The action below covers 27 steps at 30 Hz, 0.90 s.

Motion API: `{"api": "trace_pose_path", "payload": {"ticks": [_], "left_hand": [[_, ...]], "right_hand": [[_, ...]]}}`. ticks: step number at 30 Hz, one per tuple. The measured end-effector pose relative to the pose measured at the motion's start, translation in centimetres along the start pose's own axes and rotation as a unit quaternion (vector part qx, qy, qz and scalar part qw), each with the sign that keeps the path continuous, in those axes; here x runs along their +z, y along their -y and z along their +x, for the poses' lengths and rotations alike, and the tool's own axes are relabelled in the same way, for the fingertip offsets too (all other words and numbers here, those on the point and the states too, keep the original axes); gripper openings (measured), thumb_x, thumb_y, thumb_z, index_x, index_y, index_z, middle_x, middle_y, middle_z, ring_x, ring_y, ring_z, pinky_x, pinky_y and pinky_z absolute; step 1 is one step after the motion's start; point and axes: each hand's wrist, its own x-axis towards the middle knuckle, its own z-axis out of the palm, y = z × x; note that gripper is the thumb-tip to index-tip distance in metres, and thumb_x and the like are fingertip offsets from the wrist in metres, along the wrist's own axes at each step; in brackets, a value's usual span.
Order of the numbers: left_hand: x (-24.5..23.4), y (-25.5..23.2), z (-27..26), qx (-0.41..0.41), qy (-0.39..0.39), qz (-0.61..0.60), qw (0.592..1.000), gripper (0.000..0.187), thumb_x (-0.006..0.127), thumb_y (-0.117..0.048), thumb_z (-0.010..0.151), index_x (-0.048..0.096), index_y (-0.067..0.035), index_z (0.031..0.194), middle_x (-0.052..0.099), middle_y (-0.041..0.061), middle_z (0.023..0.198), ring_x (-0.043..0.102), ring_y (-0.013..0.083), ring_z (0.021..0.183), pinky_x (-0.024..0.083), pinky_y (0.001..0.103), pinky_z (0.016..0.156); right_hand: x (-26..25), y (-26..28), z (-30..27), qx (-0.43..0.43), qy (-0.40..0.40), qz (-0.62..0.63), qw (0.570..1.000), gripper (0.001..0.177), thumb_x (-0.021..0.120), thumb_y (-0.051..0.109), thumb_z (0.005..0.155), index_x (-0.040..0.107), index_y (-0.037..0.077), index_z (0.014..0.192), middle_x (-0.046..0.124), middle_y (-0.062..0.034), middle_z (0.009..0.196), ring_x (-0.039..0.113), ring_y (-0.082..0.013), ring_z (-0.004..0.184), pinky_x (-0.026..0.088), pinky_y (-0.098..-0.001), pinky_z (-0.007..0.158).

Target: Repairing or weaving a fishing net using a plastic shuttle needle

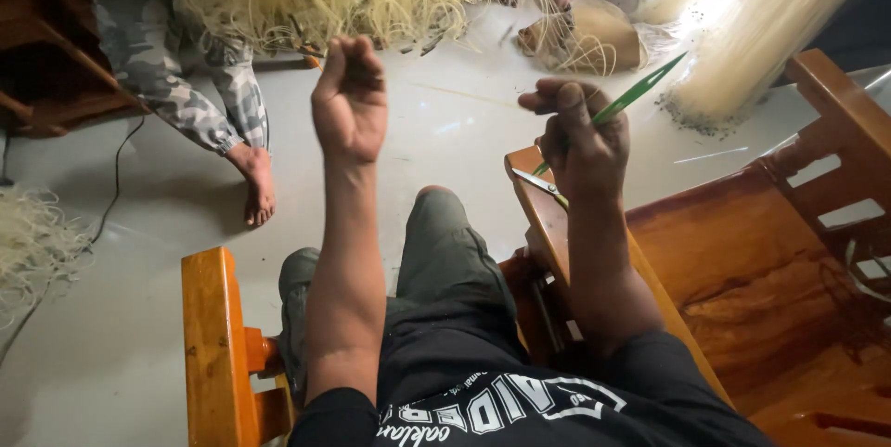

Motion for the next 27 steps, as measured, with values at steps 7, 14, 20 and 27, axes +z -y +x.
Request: {"api": "trace_pose_path", "payload": {"ticks": [7,14,20,27], "left_hand": [[-1.5,-2.9,-6.3,0.030,-0.043,0.197,0.979,0.014,0.054,-0.015,0.104,0.064,-0.007,0.109,0.070,0.011,0.105,0.070,0.0248,0.105,0.061,0.033,0.093],[-2.8,-7.1,-11.4,0.075,-0.048,0.240,0.967,0.017,0.053,-0.011,0.104,0.057,-0.005,0.120,0.065,0.009,0.103,0.072,0.0278,0.106,0.063,0.042,0.094],[-4.3,-7.9,-12.2,0.084,-0.046,0.260,0.961,0.024,0.056,-0.008,0.103,0.058,-0.002,0.126,0.059,0.005,0.098,0.071,0.0241,0.103,0.060,0.045,0.100],[-5.8,-7.7,-13.0,0.064,-0.031,0.254,0.964,0.024,0.059,-0.003,0.100,0.060,0.001,0.124,0.060,0.006,0.093,0.073,0.0283,0.098,0.061,0.047,0.095]], "right_hand": [[-0.4,-2.5,1.6,0.012,-0.038,0.007,0.999,0.024,0.056,0.019,0.102,0.063,-0.003,0.108,0.073,-0.0222,0.091,0.038,-0.0039,0.035,0.030,-0.0145,0.033],[1.3,-5.2,0.8,0.053,0.006,-0.018,0.998,0.019,0.057,0.014,0.103,0.060,-0.003,0.111,0.073,-0.0233,0.092,0.044,-0.0051,0.036,0.032,-0.0148,0.034],[1.8,-6.5,0.4,0.073,0.017,-0.003,0.997,0.021,0.055,0.014,0.104,0.057,-0.005,0.113,0.071,-0.0258,0.092,0.040,-0.0062,0.036,0.037,-0.0179,0.036],[1.6,-8.0,0.7,0.045,0.007,-0.050,0.998,0.020,0.054,0.014,0.104,0.056,-0.005,0.111,0.070,-0.0261,0.091,0.041,-0.0054,0.036,0.035,-0.0171,0.035]]}}
